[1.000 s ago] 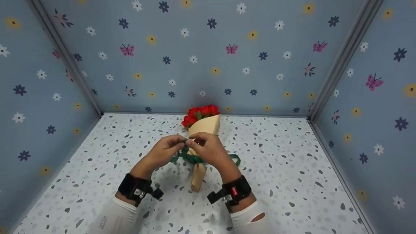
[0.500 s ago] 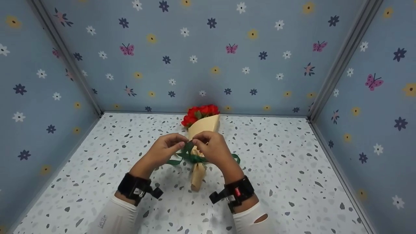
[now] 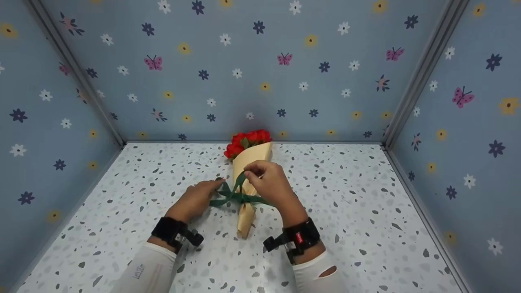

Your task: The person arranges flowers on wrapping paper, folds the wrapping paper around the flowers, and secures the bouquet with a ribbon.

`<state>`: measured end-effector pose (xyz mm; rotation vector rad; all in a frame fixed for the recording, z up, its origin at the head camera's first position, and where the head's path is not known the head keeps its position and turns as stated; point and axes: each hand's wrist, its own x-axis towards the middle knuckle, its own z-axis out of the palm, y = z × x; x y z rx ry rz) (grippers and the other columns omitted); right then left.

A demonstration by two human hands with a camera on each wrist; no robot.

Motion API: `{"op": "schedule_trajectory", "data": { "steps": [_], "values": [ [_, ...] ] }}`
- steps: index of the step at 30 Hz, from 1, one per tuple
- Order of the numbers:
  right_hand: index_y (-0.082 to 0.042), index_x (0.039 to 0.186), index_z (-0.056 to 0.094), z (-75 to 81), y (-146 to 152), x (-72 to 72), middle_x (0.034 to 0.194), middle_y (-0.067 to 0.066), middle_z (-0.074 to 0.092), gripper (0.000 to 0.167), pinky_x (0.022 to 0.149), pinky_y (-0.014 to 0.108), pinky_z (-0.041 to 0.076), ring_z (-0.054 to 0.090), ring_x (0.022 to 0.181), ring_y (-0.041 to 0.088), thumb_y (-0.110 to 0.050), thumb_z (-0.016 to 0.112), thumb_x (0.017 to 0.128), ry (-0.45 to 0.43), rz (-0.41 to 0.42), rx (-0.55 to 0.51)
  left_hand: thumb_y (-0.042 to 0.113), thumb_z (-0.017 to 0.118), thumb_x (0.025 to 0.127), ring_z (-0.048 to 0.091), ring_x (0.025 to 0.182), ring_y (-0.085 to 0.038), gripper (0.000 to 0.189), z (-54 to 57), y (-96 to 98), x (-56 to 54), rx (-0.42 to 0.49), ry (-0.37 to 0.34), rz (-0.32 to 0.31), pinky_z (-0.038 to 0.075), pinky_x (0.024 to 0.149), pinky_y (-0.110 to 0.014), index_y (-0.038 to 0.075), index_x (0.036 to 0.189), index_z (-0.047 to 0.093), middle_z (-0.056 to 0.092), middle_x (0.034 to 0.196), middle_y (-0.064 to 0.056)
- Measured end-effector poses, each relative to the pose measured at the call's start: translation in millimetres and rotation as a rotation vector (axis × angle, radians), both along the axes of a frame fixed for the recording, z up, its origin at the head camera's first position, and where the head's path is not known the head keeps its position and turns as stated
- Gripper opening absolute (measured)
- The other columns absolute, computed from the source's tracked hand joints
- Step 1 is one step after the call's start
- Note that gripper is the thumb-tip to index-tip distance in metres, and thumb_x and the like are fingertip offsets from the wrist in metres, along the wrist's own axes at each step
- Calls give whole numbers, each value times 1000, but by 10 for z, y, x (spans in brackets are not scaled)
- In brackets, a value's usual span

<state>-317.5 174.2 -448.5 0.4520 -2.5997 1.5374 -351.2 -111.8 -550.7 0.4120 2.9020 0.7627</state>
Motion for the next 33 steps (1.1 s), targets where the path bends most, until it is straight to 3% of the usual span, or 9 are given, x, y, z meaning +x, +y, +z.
{"op": "schedule_trajectory", "data": {
  "steps": [4, 8, 14, 16, 19, 23, 27, 30, 33],
  "values": [
    [-9, 117, 84, -4, 5, 5, 104, 10, 82, 12, 75, 27, 61, 77, 93, 33, -13, 78, 108, 24, 13, 11, -16, 54, 106, 49, 162, -37, 84, -18, -12, -7, -107, 34, 19, 32, 134, -72, 33, 174, 47, 60, 170, -9],
    [-10, 116, 85, 0, 12, 8, 104, 9, 82, 11, 75, 27, 61, 78, 96, 42, -14, 79, 108, 34, 20, 10, -4, 63, 109, 60, 150, -41, 69, 10, -31, -19, -180, 55, 60, 45, 124, -72, 27, 170, 53, 69, 156, -15],
    [-11, 117, 85, 17, 20, 3, 106, 8, 82, 11, 78, 32, 63, 76, 91, 26, -14, 78, 108, 19, 9, 29, 8, 75, 106, 74, 109, -40, 15, 104, -149, -47, -287, 108, 139, 62, 97, -61, 8, 118, 85, 79, 112, -16],
    [-11, 117, 85, 15, 23, 0, 106, 8, 82, 11, 79, 31, 63, 76, 91, 24, -14, 77, 109, 13, 8, 29, 8, 76, 106, 73, 107, -40, 10, 137, -197, -50, -300, 123, 158, 63, 93, -59, 5, 108, 86, 77, 110, -19],
    [-11, 117, 85, -2, 28, -9, 108, 9, 82, 12, 80, 30, 63, 77, 94, 31, -13, 77, 109, 3, 4, 26, 12, 76, 107, 66, 117, -41, 14, 213, -239, -45, -277, 159, 199, 62, 94, -59, 2, 108, 86, 72, 124, -23],
    [-12, 117, 85, -14, 38, -19, 107, 8, 82, 12, 80, 30, 64, 76, 94, 30, -12, 77, 109, -8, -5, 27, 24, 78, 109, 55, 126, -39, 24, 400, -232, -19, -240, 220, 231, 59, 97, -58, 1, 111, 85, 61, 135, -22],
    [-12, 117, 85, -13, 51, -20, 107, 8, 82, 12, 79, 30, 64, 74, 92, 23, -13, 76, 109, -9, -14, 35, 31, 80, 108, 62, 123, -39, 28, 654, -224, 85, -233, 236, 203, 58, 102, -63, 4, 103, 85, 67, 130, -18],
    [-11, 118, 85, -9, 59, -15, 108, 8, 82, 12, 79, 31, 63, 75, 93, 22, -14, 77, 109, 7, -14, 45, 36, 80, 107, 71, 102, -36, 35, 842, -245, 214, -224, 192, 170, 60, 96, -62, 6, 88, 82, 75, 107, -13],
    [-10, 118, 85, -12, 67, -12, 108, 8, 83, 12, 79, 32, 63, 76, 93, 22, -15, 77, 109, 26, -11, 51, 38, 81, 106, 63, 70, -24, 44, 995, -269, 348, -167, 44, 119, 57, 71, -45, 12, 71, 73, 66, 74, -2]
  ]
}}
